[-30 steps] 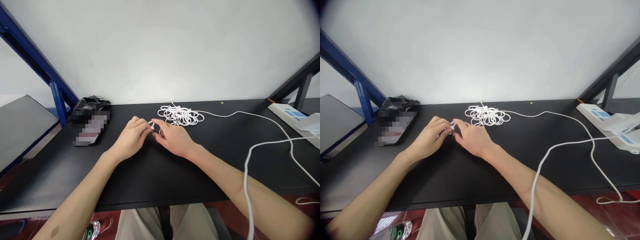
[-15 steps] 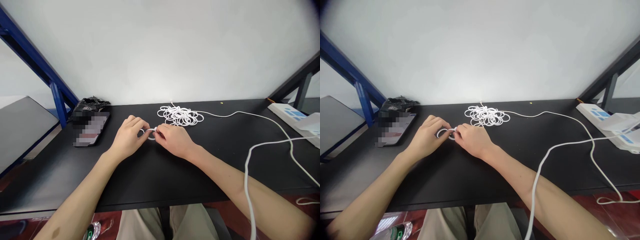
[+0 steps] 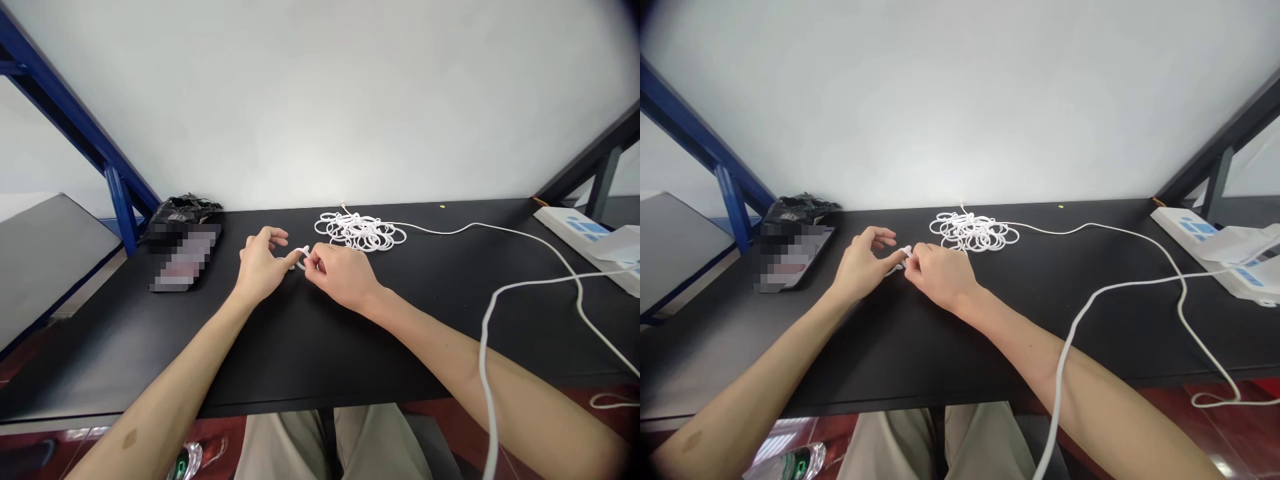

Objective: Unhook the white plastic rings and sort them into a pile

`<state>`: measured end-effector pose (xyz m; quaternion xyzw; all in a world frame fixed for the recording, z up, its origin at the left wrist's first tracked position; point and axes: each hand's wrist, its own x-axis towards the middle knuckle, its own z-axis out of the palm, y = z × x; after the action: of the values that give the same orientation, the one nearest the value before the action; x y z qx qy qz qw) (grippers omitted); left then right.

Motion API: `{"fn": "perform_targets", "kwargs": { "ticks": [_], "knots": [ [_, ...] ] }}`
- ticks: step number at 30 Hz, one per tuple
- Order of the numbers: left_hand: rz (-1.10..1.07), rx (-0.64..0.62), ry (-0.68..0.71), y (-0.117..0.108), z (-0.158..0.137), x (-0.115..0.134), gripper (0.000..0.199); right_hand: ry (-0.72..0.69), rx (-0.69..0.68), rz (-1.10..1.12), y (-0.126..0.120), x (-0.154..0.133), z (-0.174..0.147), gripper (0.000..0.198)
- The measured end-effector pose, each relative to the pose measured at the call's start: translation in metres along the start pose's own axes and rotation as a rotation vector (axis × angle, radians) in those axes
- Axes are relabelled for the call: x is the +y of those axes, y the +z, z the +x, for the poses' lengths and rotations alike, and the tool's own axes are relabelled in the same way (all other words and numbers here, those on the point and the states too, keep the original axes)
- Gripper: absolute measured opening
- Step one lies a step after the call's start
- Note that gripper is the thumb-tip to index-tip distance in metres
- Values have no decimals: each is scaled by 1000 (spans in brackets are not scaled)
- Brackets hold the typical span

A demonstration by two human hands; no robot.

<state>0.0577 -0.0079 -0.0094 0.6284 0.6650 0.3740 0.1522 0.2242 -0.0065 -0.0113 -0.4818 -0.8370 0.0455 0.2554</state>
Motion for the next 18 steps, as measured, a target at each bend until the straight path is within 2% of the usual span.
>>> {"fn": "perform_targets", "kwargs": {
  "ticks": [6,18],
  "knots": [
    [3,-12,-44,3,3,-4,29,-34,23,-81,4,3,6,24],
    [-43,-22,-87,5,6,-3,18,-61,42,-42,7,6,9,24]
  ]
}}
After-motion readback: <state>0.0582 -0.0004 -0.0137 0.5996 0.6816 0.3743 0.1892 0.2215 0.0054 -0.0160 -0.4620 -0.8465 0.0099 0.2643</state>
